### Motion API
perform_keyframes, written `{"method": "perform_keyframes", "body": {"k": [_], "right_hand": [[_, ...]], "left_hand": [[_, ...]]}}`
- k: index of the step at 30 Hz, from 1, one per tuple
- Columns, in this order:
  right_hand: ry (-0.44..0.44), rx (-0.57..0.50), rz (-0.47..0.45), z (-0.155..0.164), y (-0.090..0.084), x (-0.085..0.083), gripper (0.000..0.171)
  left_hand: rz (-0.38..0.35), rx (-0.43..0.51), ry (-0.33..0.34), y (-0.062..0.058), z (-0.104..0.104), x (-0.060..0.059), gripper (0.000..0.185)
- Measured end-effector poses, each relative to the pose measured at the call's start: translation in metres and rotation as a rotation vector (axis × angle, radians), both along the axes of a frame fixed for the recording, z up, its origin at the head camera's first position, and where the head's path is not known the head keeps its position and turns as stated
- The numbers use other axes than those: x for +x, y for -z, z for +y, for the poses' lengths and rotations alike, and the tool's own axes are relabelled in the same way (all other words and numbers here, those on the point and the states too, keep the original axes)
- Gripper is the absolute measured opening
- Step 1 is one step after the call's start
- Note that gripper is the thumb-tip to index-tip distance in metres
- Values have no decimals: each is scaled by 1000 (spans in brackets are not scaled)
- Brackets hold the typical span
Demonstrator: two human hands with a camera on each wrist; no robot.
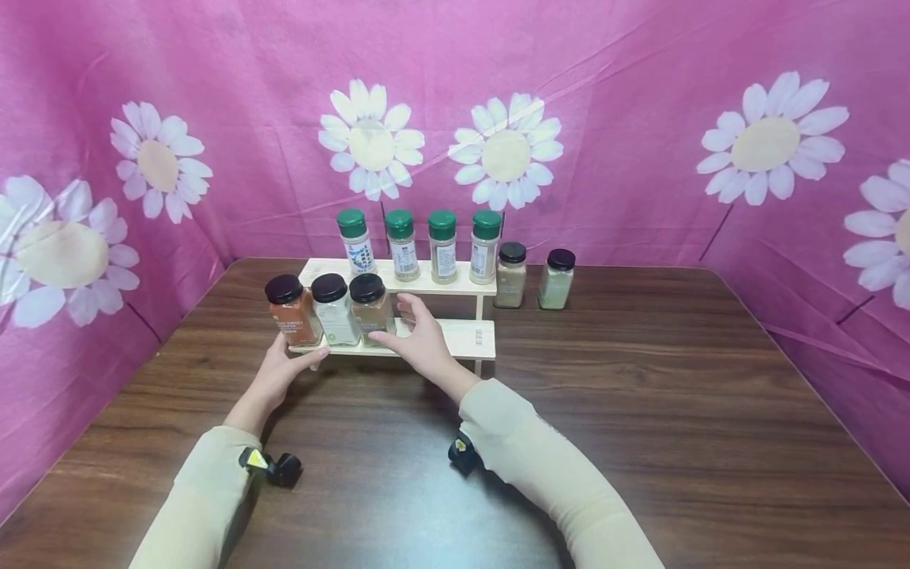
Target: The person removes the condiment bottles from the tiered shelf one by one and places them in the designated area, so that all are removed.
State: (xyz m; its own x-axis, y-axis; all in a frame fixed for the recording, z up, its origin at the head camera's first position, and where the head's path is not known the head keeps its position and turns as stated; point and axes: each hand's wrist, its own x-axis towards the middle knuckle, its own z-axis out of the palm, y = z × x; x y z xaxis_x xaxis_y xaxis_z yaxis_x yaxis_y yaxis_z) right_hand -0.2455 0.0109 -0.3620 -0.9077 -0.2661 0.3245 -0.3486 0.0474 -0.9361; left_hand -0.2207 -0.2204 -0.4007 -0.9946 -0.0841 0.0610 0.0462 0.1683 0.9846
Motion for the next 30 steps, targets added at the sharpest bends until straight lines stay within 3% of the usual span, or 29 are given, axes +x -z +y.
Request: {"method": "perform_keyframes", "body": {"k": [13,30], "right_hand": [[47,46,37,-16,1,-1,59],[209,163,91,-32,0,3,59]], "left_hand": [[-4,-3,-5,0,0,0,70],[11,-13,-1,1,0,1,68]]}}
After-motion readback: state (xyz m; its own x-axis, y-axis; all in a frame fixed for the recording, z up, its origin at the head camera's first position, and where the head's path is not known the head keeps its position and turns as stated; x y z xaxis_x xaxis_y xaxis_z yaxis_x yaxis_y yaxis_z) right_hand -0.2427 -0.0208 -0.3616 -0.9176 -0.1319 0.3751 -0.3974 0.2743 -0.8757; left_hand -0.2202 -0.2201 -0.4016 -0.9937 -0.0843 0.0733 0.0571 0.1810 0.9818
